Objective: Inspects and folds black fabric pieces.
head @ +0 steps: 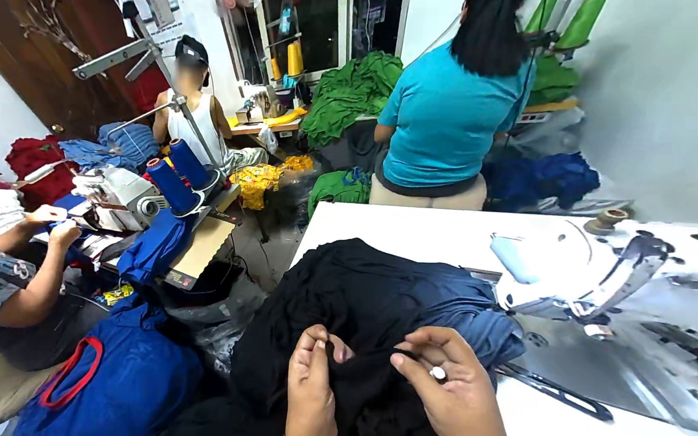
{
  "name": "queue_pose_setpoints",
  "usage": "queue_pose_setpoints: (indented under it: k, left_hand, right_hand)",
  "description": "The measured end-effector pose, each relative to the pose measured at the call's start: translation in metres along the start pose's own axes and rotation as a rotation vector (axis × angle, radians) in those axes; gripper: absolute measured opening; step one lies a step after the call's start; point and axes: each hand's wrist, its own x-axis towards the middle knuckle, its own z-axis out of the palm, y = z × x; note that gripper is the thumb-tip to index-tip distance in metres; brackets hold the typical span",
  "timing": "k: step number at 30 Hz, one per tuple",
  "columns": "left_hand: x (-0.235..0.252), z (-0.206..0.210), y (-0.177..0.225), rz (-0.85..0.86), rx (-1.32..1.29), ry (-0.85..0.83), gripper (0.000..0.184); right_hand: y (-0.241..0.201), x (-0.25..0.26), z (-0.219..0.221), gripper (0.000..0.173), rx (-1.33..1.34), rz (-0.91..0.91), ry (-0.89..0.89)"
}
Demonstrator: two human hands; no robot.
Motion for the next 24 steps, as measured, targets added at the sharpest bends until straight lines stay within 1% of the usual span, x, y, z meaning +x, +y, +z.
queue_pose_setpoints:
  k: [2, 4, 6, 7, 9, 11, 12, 15, 17, 19, 21, 24]
  left_hand:
    - [0.001, 0.003, 0.002, -0.040, 0.104, -0.036, 0.027]
    - [0.001, 0.005, 0.007, -0.014, 0.331, -0.117, 0.017]
    - [0.002, 0.007, 0.008, 0.066, 0.569, -0.232, 0.030]
    - [0.002, 0.008, 0.008, 0.096, 0.653, -0.283, 0.030]
    - [0.003, 0.010, 0.008, 0.115, 0.756, -0.328, 0.019]
    - [0.003, 0.013, 0.008, 0.101, 0.772, -0.344, 0.014]
    - [0.003, 0.014, 0.008, 0.084, 0.763, -0.349, 0.013]
    - [-0.002, 0.016, 0.005, 0.013, 0.741, -0.343, 0.013]
    - [-0.005, 0.017, 0.004, -0.026, 0.710, -0.330, 0.015]
    - [-0.007, 0.020, 0.001, -0.038, 0.684, -0.316, 0.019]
    - [-0.009, 0.023, -0.001, -0.039, 0.665, -0.279, 0.019]
    - [-0.010, 0.024, -0.004, -0.022, 0.655, -0.239, 0.016]
  right_hand:
    - [-0.001, -0.002, 0.001, 0.036, 0.003, -0.003, -0.035]
    - [-0.003, -0.003, -0.002, 0.036, -0.019, -0.014, -0.070]
    - [-0.005, -0.003, -0.006, 0.034, -0.062, -0.052, -0.093]
    - [-0.006, -0.003, -0.008, 0.034, -0.079, -0.070, -0.099]
    - [-0.008, -0.003, -0.012, 0.033, -0.104, -0.078, -0.115]
    - [-0.013, -0.002, -0.017, 0.031, -0.143, -0.038, -0.144]
    - [-0.015, -0.001, -0.021, 0.029, -0.166, 0.012, -0.164]
    - [-0.019, 0.009, -0.040, 0.027, -0.142, 0.259, -0.233]
    - [-0.019, 0.012, -0.048, 0.022, -0.073, 0.338, -0.268]
    - [-0.017, 0.010, -0.049, 0.026, -0.024, 0.348, -0.297]
    - [-0.014, 0.006, -0.046, 0.032, -0.033, 0.312, -0.297]
    - [-0.014, 0.002, -0.038, 0.030, -0.121, 0.209, -0.233]
